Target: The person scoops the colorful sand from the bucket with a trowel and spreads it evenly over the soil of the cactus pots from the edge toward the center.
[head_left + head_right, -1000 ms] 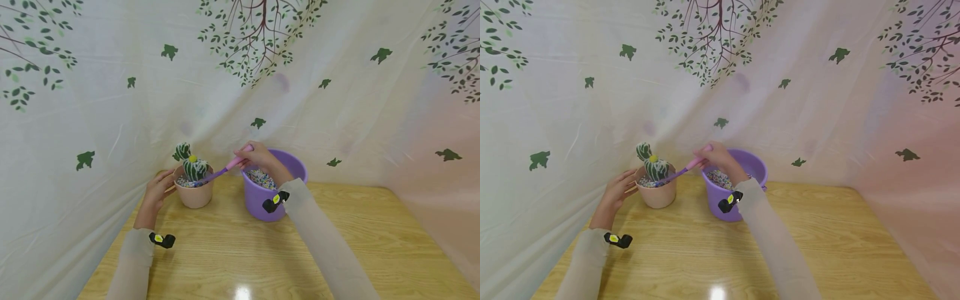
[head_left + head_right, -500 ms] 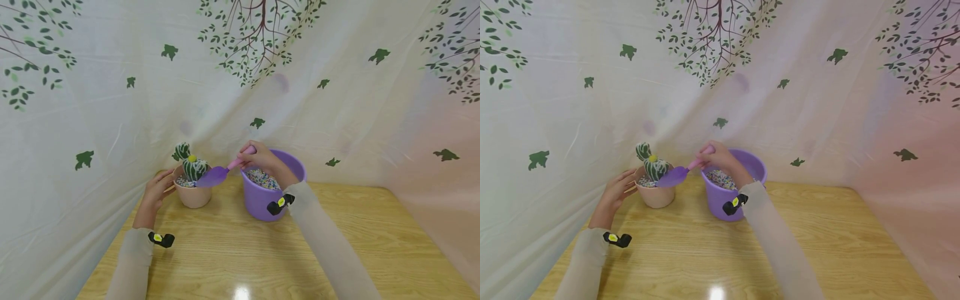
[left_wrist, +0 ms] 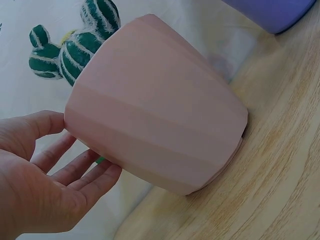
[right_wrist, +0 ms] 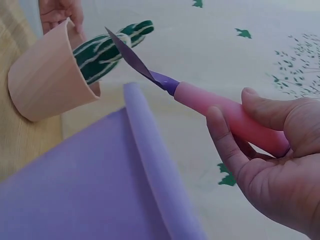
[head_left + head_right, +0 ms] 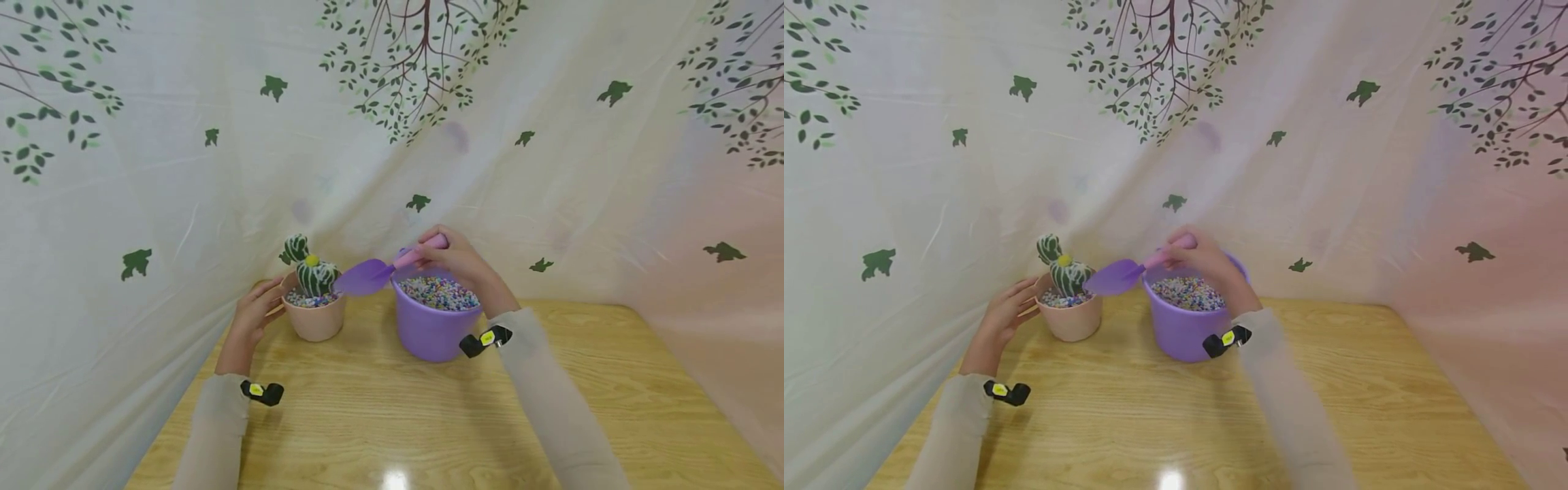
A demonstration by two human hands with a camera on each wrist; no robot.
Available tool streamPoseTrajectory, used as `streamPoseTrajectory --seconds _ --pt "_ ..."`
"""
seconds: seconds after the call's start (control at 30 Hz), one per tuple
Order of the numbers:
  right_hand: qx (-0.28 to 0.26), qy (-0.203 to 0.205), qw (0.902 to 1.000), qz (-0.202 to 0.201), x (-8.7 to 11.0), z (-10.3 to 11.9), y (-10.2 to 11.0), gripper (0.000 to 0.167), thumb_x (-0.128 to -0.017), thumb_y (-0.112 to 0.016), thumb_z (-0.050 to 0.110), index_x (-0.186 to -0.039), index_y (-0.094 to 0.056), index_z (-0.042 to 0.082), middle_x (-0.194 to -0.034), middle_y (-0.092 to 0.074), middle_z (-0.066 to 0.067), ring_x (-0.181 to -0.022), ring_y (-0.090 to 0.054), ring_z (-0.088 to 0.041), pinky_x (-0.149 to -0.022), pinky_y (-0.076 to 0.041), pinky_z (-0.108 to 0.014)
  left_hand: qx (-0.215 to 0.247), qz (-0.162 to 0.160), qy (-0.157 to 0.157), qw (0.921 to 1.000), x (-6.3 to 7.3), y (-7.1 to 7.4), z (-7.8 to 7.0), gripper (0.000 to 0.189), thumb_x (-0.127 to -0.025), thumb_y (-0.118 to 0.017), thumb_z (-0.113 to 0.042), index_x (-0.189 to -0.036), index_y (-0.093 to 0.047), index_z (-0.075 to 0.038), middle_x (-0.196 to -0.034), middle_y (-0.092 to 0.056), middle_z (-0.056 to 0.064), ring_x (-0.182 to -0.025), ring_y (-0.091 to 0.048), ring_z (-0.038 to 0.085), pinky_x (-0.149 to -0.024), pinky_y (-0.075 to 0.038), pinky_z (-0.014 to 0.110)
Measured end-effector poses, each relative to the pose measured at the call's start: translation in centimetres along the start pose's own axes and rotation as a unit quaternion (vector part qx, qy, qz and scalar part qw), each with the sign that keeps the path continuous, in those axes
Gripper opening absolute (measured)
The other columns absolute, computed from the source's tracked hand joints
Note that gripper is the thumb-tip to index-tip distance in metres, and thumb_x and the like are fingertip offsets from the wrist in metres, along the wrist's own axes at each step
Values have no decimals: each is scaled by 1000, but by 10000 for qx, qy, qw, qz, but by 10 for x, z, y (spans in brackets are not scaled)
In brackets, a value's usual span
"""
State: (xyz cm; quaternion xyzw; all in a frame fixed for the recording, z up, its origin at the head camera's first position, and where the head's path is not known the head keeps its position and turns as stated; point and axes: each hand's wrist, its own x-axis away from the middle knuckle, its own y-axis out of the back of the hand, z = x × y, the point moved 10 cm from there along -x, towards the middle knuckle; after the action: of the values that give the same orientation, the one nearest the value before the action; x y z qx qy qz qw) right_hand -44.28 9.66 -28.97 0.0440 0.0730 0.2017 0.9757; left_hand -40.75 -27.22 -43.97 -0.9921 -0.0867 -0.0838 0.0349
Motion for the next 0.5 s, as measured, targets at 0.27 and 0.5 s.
streamPoseTrajectory --seconds 0.27,0.5 --pt "-66 248 9994 -249 24 12 40 18 -100 -62 4 -115 -51 2 -86 -77 1 -80 -73 -16 -82 -63 -29 96 39 -173 9998 -1 0 0 58 -104 -60 -29 -156 -43 -13 -130 -57 -10 -110 -61 5 -93 -55 19" --pt "-105 388 9985 -368 44 13 75 21 -101 -63 10 -114 -49 2 -95 -80 -5 -87 -75 -20 -86 -62 -31 442 -724 -331 9958 8 2 -8 51 -104 -56 -26 -153 -47 -12 -134 -54 -3 -118 -54 9 -115 -44 37"
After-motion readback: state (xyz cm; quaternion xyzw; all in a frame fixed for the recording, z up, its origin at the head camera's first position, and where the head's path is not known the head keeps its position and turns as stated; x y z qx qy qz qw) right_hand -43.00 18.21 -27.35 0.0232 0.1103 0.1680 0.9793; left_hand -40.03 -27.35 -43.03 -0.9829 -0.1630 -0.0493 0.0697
